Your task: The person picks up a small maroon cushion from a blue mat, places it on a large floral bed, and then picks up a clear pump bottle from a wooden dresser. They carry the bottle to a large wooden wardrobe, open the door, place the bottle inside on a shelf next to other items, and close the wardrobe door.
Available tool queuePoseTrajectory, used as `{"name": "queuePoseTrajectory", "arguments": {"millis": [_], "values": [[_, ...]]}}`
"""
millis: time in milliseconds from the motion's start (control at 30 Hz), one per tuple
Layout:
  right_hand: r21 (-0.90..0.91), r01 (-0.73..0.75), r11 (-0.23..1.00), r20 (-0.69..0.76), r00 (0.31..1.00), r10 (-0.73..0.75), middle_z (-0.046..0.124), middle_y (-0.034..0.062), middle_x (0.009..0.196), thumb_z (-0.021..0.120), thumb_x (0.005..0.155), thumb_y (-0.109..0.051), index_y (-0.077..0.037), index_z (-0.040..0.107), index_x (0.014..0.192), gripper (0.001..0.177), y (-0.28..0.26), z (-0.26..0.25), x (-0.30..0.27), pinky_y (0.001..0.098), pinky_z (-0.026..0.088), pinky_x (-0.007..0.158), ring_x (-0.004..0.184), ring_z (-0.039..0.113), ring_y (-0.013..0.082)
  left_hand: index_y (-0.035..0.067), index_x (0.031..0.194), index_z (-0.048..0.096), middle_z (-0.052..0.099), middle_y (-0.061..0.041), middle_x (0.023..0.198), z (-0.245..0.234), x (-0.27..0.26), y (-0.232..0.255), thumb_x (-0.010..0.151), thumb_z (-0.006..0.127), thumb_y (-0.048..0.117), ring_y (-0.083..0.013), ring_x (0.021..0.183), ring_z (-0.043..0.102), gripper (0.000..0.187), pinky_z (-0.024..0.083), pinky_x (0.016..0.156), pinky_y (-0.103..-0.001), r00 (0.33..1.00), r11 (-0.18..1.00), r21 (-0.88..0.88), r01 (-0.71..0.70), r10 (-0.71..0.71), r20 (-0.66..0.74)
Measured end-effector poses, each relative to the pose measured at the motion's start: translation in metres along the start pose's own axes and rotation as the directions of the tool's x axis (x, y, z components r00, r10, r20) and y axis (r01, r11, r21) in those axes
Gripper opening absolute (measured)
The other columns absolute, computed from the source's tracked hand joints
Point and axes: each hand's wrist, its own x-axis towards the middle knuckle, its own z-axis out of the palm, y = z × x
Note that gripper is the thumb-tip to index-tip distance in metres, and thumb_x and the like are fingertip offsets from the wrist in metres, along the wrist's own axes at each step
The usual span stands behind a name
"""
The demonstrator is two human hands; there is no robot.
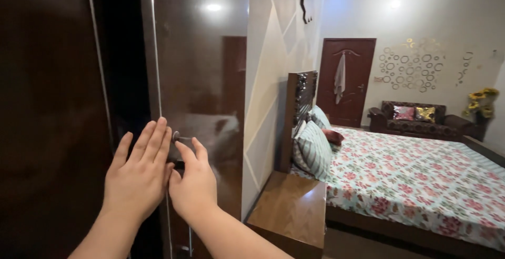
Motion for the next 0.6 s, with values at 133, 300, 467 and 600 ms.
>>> {"name": "queuePoseTrajectory", "arguments": {"millis": [133,300,467,600], "values": [[-0.015,0.024,1.0,0.07,0.997,-0.023,0.037,0.0117,0.163,0.064,0.088,-0.011,-0.01,0.052,0.144,0.057,0.008,0.02,0.001,0.0401,0.048,0.105,0.132,0.055,0.0343,0.015,0.156,0.042,0.034,0.0,0.164,0.01,-0.008,-0.009,0.095,0.043,0.044,-0.0119,0.15,0.031,0.067,0.022,0.123,-0.04,0.996,0.997,-0.004,0.076,-0.076,0.048],[-0.117,0.137,0.984,0.141,0.983,-0.12,0.039,0.0156,0.162,0.061,0.092,-0.012,-0.003,0.046,0.149,0.06,0.027,0.051,0.002,0.0427,0.042,0.11,0.141,0.046,0.0357,0.014,0.152,0.041,0.033,0.0,0.164,0.023,-0.023,-0.016,0.094,0.043,0.044,-0.0126,0.15,0.031,0.066,0.022,0.123,-0.041,0.987,0.989,-0.038,0.145,-0.141,0.08],[-0.148,0.195,0.97,0.212,0.964,-0.161,0.035,0.02,0.163,0.055,0.095,-0.013,0.001,0.042,0.152,0.06,0.041,0.076,-0.001,0.0456,0.038,0.113,0.144,0.042,0.0372,0.016,0.157,0.042,0.035,0.001,0.163,0.026,-0.035,-0.026,0.095,0.042,0.043,-0.0116,0.149,0.032,0.068,0.021,0.123,-0.038,0.986,0.996,0.054,0.076,-0.083,0.145],[-0.164,0.246,0.955,0.206,0.956,-0.211,0.032,0.0231,0.165,0.051,0.1,-0.015,0.003,0.041,0.151,0.056,0.044,0.085,-0.003,0.049,0.036,0.113,0.145,0.04,0.0391,0.014,0.155,0.046,0.037,0.0,0.163,0.029,-0.04,-0.028,0.094,0.044,0.042,-0.0119,0.149,0.032,0.067,0.02,0.124,-0.036,0.992,0.998,0.043,0.047,-0.051,0.117]]}}
